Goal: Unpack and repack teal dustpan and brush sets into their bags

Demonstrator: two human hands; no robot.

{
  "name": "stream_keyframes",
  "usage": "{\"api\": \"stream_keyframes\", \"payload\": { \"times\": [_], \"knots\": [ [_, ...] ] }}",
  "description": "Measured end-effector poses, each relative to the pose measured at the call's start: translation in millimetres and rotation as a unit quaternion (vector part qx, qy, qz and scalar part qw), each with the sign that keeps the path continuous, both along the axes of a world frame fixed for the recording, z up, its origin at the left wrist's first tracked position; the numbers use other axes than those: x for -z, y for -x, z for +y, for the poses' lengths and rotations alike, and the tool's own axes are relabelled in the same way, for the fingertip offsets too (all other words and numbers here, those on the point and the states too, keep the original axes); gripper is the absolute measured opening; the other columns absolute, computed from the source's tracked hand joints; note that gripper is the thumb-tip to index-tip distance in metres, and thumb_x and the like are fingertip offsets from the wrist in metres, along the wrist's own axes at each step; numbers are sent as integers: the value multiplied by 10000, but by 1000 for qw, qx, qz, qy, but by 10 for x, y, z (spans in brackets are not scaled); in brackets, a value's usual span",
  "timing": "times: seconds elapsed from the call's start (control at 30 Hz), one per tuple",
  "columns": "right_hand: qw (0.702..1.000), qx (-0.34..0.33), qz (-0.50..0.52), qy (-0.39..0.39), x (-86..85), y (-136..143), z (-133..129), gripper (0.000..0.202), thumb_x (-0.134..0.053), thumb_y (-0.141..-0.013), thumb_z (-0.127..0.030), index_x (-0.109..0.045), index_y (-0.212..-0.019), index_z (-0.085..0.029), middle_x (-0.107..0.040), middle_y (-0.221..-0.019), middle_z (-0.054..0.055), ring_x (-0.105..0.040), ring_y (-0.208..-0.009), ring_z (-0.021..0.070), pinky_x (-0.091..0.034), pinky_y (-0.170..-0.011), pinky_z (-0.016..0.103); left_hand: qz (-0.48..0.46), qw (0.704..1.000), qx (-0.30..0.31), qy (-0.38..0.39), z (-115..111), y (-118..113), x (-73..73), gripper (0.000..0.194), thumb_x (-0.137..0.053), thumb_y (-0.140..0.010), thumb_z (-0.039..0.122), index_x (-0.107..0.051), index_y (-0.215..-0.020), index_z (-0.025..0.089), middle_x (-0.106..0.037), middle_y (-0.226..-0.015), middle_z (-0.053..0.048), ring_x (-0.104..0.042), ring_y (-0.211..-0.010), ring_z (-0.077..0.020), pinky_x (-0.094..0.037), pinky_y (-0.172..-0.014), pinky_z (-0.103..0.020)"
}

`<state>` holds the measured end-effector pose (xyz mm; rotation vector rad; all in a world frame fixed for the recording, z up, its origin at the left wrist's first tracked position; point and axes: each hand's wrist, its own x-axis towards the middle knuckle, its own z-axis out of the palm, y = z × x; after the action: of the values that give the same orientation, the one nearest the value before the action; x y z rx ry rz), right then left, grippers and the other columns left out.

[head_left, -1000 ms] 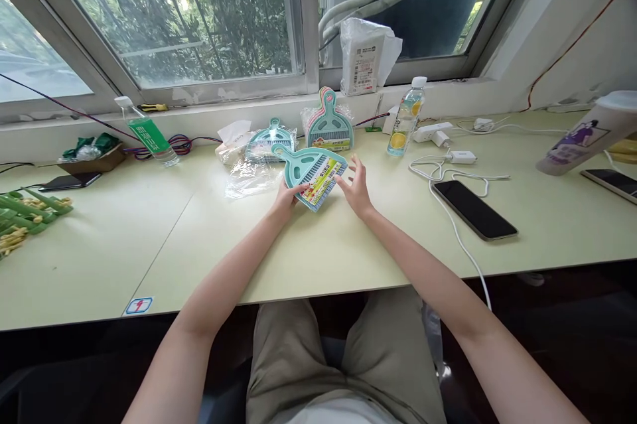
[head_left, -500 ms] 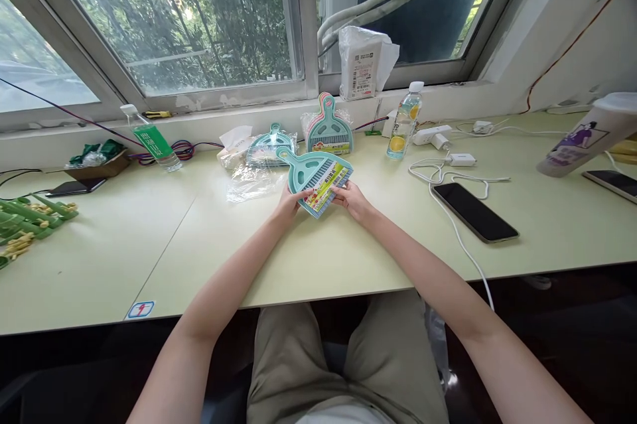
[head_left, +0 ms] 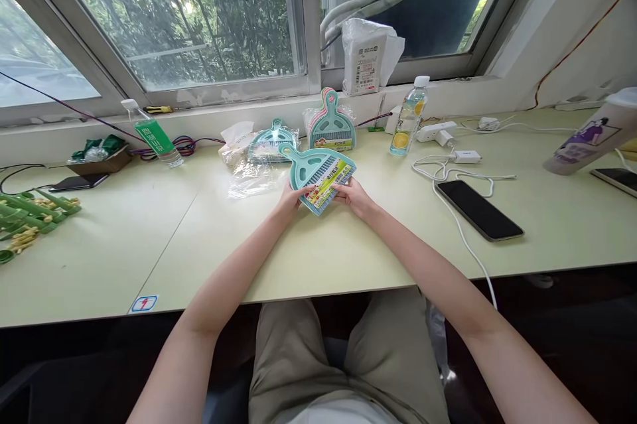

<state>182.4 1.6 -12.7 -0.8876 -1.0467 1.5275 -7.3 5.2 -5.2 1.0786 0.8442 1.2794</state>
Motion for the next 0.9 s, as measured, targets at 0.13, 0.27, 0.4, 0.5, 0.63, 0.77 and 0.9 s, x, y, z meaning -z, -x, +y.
{"api": "stream_keyframes", "payload": {
  "times": [0.13,0.27,0.4,0.5,0.63,0.77,0.9],
  "knots": [
    [1000,3,-6,1,7,-2,5,307,-686,-793,-165,-548,-1063,-212,-716,-1101,59,-731,-881,182,-604,-884,397,1,1000,6,9,6,9,-4,764,-801,-593,219,-476,-1282,268,-691,-1008,-31,-691,-902,-239,-578,-799,-382],
    [1000,5,-6,3,27,-10,18,299,-692,-787,-166,-552,-1048,-207,-727,-1072,59,-728,-903,189,-612,-866,377,-26,998,1,57,33,47,2,625,-665,-640,226,-505,-1244,249,-690,-960,-23,-683,-870,-230,-568,-770,-374],
    [1000,8,5,-1,38,-19,26,304,-724,-765,-173,-560,-1017,-213,-728,-1040,53,-725,-886,191,-617,-848,371,-49,995,4,87,65,101,13,660,-555,-548,148,-531,-1203,219,-671,-865,-15,-671,-876,-250,-559,-753,-383],
    [1000,8,7,-2,46,-24,33,310,-734,-755,-169,-561,-1008,-214,-727,-1025,51,-725,-874,193,-616,-845,381,-39,996,9,74,68,111,13,765,-517,-483,88,-516,-1232,243,-665,-836,-5,-671,-868,-256,-565,-731,-390],
    [1000,6,4,-3,65,-33,48,317,-733,-755,-170,-567,-1020,-219,-724,-1038,46,-726,-861,187,-617,-841,378,-17,999,14,47,57,84,12,830,-530,-467,49,-493,-1270,257,-678,-880,-16,-675,-903,-268,-571,-771,-417],
    [1000,7,-3,-7,71,-38,56,310,-728,-760,-178,-585,-1033,-210,-725,-1048,56,-723,-875,195,-619,-832,374,-3,999,23,41,55,66,16,822,-556,-477,49,-491,-1272,248,-680,-919,-31,-669,-956,-286,-561,-820,-439],
    [1000,13,-6,-3,62,-37,56,290,-718,-766,-163,-588,-1023,-199,-726,-1055,61,-722,-874,192,-625,-805,358,-8,999,28,45,53,78,6,813,-566,-476,61,-498,-1262,254,-677,-915,-28,-667,-954,-290,-561,-813,-449]
  ]
}}
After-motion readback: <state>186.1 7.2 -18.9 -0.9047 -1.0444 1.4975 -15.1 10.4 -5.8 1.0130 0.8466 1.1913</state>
